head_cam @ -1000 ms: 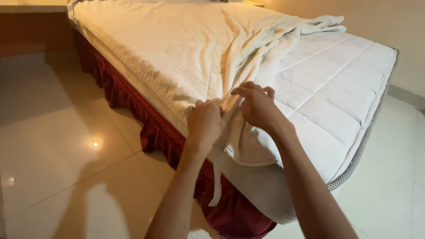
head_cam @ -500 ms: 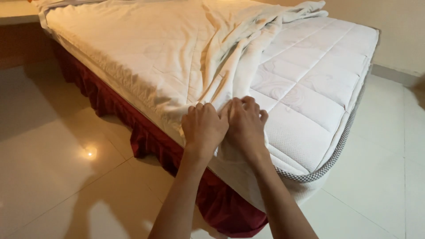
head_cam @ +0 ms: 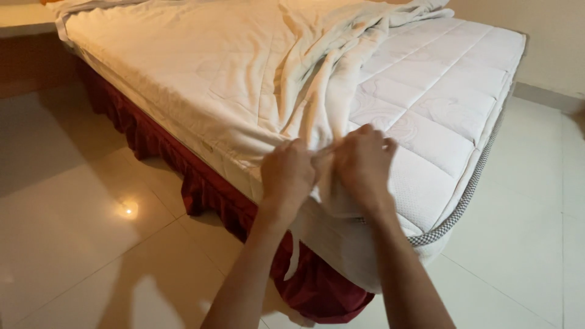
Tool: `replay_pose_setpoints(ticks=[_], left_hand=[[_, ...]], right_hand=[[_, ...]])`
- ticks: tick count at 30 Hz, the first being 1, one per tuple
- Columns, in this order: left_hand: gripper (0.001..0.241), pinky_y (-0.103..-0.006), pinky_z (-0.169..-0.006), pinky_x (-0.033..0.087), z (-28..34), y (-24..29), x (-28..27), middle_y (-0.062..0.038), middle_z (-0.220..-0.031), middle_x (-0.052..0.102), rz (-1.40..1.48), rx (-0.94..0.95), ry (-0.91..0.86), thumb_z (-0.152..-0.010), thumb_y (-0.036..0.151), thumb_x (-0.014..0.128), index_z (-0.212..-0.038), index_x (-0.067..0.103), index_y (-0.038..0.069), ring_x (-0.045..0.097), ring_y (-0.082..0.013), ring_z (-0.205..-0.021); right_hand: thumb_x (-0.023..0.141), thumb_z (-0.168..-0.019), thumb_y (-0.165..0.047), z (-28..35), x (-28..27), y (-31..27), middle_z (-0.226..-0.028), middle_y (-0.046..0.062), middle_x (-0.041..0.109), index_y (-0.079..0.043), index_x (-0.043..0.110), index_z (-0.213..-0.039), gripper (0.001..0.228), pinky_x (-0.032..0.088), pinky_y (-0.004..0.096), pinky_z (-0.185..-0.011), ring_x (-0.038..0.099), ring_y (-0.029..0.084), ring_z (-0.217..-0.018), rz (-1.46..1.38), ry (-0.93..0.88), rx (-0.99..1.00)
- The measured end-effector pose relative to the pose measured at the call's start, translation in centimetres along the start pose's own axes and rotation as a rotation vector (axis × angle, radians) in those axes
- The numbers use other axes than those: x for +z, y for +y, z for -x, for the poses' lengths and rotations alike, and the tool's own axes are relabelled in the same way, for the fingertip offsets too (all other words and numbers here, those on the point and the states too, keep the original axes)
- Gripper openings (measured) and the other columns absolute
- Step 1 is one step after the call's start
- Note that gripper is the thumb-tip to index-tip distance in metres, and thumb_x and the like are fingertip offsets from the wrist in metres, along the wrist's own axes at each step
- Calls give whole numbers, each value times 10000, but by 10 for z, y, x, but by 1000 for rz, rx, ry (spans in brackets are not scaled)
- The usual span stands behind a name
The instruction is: The person folds a white quilted bedsheet on a mattress. They gather the sheet from the corners, fold it in half, and then roll it tightly into a compact bundle.
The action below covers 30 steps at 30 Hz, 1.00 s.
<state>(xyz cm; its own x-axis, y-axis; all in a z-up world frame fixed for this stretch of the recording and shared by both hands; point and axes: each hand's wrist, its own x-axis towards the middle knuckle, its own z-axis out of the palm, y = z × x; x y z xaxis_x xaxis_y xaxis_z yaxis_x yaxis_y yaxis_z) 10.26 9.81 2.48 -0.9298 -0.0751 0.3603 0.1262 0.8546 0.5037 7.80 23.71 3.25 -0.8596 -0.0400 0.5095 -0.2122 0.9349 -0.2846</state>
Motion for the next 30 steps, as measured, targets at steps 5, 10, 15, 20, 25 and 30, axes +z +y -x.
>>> replay_pose_setpoints(ticks=[5, 10, 15, 20, 25, 30], left_hand=[[203, -481, -914, 518, 8, 19, 25, -131, -969, 757, 86, 216, 43, -924, 119, 539, -1000, 723, 80, 724, -283, -960], [365, -505, -996, 444, 29, 40, 16, -197, -1112, 680, 38, 341, -1, -752, 119, 648, -1102, 662, 14, 620, -358, -1130], [463, -471, -923, 458, 45, 47, 10, -208, -1125, 657, -61, 511, -70, -617, 127, 684, -1057, 655, -12, 615, -360, -1056], [168, -449, -919, 509, 46, 48, 14, -158, -990, 690, 18, 614, -31, -801, 41, 597, -911, 722, 39, 682, -317, -1021], [159, -437, -812, 532, 38, 40, -10, -176, -948, 689, 162, 439, -229, -853, 85, 586, -914, 729, 48, 699, -327, -866], [307, -456, -771, 533, 33, 34, -21, -139, -914, 722, 115, 338, -160, -1004, 345, 606, -955, 719, 63, 689, -320, -830]], right_hand=[[638, -915, -213, -3, -7, 34, -1085, 205, 666, -8, 764, -929, 241, 422, 556, -927, 615, 388, -1023, 7, 352, -49], [660, -915, -217, -5, -11, 51, -1001, 207, 693, -19, 779, -876, 234, 452, 558, -875, 648, 390, -949, 51, 340, -14], [647, -951, -250, 8, -48, 48, -835, 190, 739, -18, 772, -843, 285, 487, 518, -912, 697, 369, -809, 35, -3, 157], [672, -935, -297, 17, -68, 33, -873, 194, 767, -15, 784, -887, 308, 514, 457, -927, 713, 373, -820, 41, -124, 162], [596, -938, -137, 27, -91, 41, -1049, 140, 769, -80, 732, -1192, 293, 556, 399, -890, 738, 288, -977, -320, -222, -11], [602, -739, 99, 34, -104, 52, -1291, 51, 728, -111, 749, -1194, 522, 551, 369, -994, 669, 238, -1195, -322, -325, -270]])
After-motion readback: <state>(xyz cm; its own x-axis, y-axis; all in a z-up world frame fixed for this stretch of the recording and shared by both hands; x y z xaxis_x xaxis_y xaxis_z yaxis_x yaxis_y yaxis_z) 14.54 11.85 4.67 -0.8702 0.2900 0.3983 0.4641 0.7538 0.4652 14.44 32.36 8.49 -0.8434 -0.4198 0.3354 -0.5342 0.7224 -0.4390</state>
